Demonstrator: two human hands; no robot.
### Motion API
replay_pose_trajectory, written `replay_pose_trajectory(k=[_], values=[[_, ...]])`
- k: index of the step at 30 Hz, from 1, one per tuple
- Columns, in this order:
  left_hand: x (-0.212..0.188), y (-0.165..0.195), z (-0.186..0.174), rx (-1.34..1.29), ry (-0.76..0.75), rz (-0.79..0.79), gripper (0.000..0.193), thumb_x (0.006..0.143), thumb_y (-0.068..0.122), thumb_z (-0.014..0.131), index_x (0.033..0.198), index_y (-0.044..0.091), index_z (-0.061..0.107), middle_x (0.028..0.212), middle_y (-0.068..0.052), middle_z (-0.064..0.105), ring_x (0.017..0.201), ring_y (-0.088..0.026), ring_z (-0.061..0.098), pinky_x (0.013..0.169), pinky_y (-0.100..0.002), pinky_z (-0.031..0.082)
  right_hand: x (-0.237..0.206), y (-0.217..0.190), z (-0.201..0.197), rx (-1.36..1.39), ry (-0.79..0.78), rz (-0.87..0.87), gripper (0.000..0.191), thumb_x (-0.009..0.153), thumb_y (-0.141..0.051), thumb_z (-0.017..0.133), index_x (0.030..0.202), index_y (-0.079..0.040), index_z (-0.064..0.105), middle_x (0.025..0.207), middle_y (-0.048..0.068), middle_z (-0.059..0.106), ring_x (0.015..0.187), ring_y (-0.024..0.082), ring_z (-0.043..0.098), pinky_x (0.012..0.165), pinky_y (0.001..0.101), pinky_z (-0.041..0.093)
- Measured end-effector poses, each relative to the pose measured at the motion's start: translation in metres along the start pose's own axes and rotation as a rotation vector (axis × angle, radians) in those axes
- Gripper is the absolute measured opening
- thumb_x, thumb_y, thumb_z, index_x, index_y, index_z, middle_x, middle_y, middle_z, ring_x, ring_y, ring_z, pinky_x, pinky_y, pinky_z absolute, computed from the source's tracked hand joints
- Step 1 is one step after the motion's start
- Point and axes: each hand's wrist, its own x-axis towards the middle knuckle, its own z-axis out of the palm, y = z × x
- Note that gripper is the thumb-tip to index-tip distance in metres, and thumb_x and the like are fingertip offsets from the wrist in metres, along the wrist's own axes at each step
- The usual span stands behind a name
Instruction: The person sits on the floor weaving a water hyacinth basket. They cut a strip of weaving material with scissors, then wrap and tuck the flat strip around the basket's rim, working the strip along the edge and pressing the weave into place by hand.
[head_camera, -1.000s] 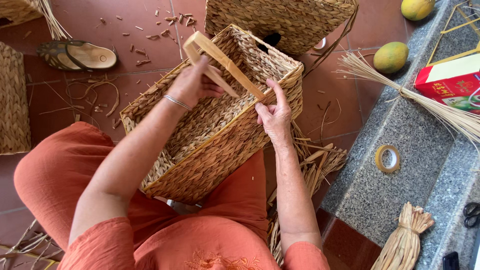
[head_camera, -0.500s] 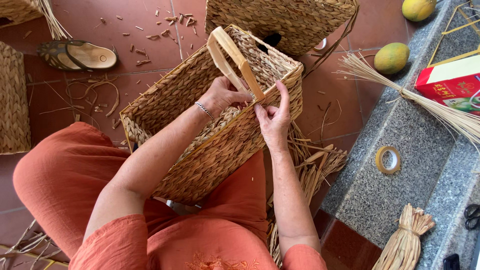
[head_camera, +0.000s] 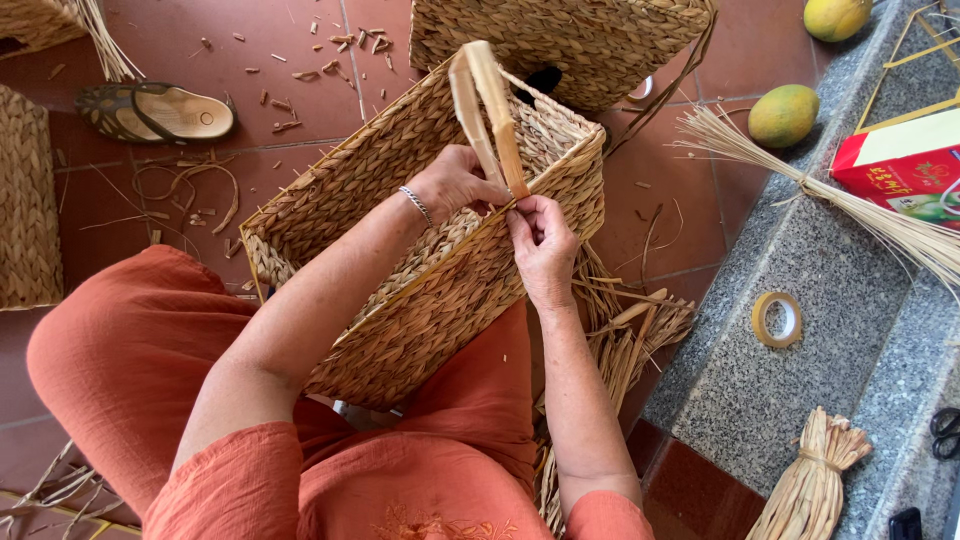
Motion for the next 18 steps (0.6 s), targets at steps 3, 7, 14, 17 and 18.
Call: replay_pose_trajectory(k=[3, 7, 14, 17, 18], values=[[-0.007, 0.001, -0.003, -0.095, 0.034, -0.021, 0.033, 0.07, 0.0, 0.088, 0.1, -0.001, 0.076, 0.088, -0.009, 0.079, 0.068, -0.014, 0.075, 0.057, -0.027, 0.064, 0.0, -0.006, -0.003, -0.046, 0.006, -0.026, 0.016, 0.096, -0.004, 0.073, 0.11, -0.003, 0.066, 0.075, 0.001, 0.073, 0.061, 0.004, 0.063, 0.052, 0.02, 0.048], [-0.009, 0.0, -0.004, -0.019, -0.019, -0.005, 0.026, 0.076, 0.004, 0.088, 0.099, -0.002, 0.077, 0.087, -0.011, 0.078, 0.066, -0.013, 0.072, 0.058, -0.026, 0.062, -0.001, -0.006, -0.008, -0.034, -0.007, 0.014, 0.014, 0.096, -0.007, 0.074, 0.107, -0.002, 0.068, 0.075, 0.001, 0.073, 0.061, 0.004, 0.065, 0.052, 0.0194, 0.05], [-0.009, -0.008, -0.001, -0.182, -0.026, -0.155, 0.03, 0.077, 0.019, 0.085, 0.098, 0.001, 0.072, 0.076, -0.005, 0.07, 0.06, -0.011, 0.065, 0.052, -0.026, 0.055, -0.004, 0.025, -0.009, 0.173, -0.046, 0.115, 0.004, 0.09, -0.004, 0.064, 0.092, 0.0, 0.064, 0.077, 0.008, 0.073, 0.064, 0.006, 0.069, 0.052, 0.0209, 0.056], [-0.013, -0.01, 0.002, -0.166, -0.036, -0.157, 0.032, 0.076, 0.019, 0.088, 0.1, 0.005, 0.071, 0.076, -0.001, 0.066, 0.061, -0.008, 0.061, 0.051, -0.025, 0.052, -0.021, 0.04, -0.027, 0.126, -0.121, 0.243, 0.006, 0.088, -0.004, 0.059, 0.085, -0.001, 0.064, 0.067, 0.009, 0.068, 0.046, 0.009, 0.059, 0.035, 0.0247, 0.047], [-0.014, -0.01, 0.001, -0.175, -0.043, -0.168, 0.032, 0.076, 0.019, 0.088, 0.1, 0.006, 0.071, 0.076, 0.001, 0.065, 0.061, -0.007, 0.06, 0.051, -0.025, 0.051, -0.029, 0.044, -0.034, 0.122, -0.14, 0.276, 0.006, 0.089, -0.005, 0.06, 0.085, -0.001, 0.063, 0.066, 0.009, 0.068, 0.045, 0.009, 0.058, 0.035, 0.0248, 0.047]])
